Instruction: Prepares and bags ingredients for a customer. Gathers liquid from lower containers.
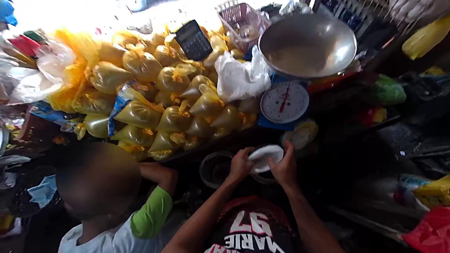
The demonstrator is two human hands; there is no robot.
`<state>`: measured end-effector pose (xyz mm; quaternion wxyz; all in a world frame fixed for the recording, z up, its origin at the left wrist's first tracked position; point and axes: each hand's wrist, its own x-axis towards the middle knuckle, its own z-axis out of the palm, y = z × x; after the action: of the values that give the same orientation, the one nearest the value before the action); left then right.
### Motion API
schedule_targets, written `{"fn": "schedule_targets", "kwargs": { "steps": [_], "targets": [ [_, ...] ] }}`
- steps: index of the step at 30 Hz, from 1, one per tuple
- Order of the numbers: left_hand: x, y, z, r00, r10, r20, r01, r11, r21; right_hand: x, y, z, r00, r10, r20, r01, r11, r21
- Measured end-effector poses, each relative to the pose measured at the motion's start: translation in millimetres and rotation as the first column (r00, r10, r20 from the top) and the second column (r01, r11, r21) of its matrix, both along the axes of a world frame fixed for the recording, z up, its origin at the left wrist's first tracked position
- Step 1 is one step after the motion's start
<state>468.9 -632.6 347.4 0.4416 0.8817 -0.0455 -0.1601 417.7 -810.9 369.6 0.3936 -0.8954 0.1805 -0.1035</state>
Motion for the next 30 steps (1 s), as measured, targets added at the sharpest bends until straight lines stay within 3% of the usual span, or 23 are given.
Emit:
{"fn": "schedule_targets", "kwargs": {
  "steps": [2,4,6,7,8,9,10,12,14,16,19,23,26,28,30],
  "targets": [
    [-1,-6,-13,0.992,0.070,-0.102,-0.091,0.972,-0.214,1,6,-10,0.998,0.063,-0.017,-0.061,0.992,0.110],
    [-3,-5,-27,0.983,0.109,-0.151,-0.149,0.945,-0.291,-3,4,-19,0.986,0.159,-0.058,-0.127,0.919,0.374],
    [-8,-2,-39,0.969,0.175,-0.173,-0.220,0.933,-0.284,-6,-12,-38,0.973,0.223,-0.057,-0.099,0.628,0.772],
    [-10,2,-44,0.958,0.218,-0.184,-0.265,0.921,-0.285,-7,-24,-56,0.973,0.220,-0.073,-0.043,0.484,0.874],
    [-12,6,-47,0.949,0.253,-0.190,-0.301,0.905,-0.300,-6,-39,-80,0.972,0.196,-0.132,0.037,0.425,0.904],
    [-14,9,-50,0.940,0.280,-0.196,-0.331,0.890,-0.315,-6,-56,-110,0.961,0.147,-0.233,0.141,0.465,0.874],
    [-16,13,-51,0.932,0.298,-0.207,-0.352,0.879,-0.321,-7,-73,-146,0.933,0.077,-0.353,0.249,0.571,0.783],
    [-20,20,-51,0.925,0.291,-0.246,-0.363,0.867,-0.340,-13,-103,-224,0.800,-0.048,-0.598,0.377,0.816,0.439],
    [-27,26,-54,0.924,0.253,-0.285,-0.347,0.868,-0.356,-23,-123,-281,0.618,-0.016,-0.786,0.252,0.951,0.179],
    [-36,29,-57,0.927,0.251,-0.277,-0.338,0.880,-0.335,-29,-125,-306,0.469,0.096,-0.878,0.061,0.988,0.140],
    [-55,32,-60,0.912,0.347,-0.219,-0.400,0.871,-0.286,-32,-113,-316,0.392,0.041,-0.919,-0.071,0.997,0.014],
    [-71,39,-60,0.883,0.421,-0.207,-0.463,0.850,-0.250,-36,-118,-325,0.433,-0.005,-0.901,-0.202,0.974,-0.103],
    [-77,44,-58,0.888,0.417,-0.193,-0.453,0.867,-0.209,-46,-124,-324,0.572,0.038,-0.819,-0.225,0.968,-0.113],
    [-77,48,-53,0.881,0.437,-0.182,-0.467,0.864,-0.189,-49,-115,-309,0.715,0.107,-0.690,-0.195,0.980,-0.049],
    [-77,54,-47,0.881,0.450,-0.147,-0.471,0.863,-0.180,-48,-100,-284,0.810,0.120,-0.574,-0.063,0.991,0.118]
  ]
}}
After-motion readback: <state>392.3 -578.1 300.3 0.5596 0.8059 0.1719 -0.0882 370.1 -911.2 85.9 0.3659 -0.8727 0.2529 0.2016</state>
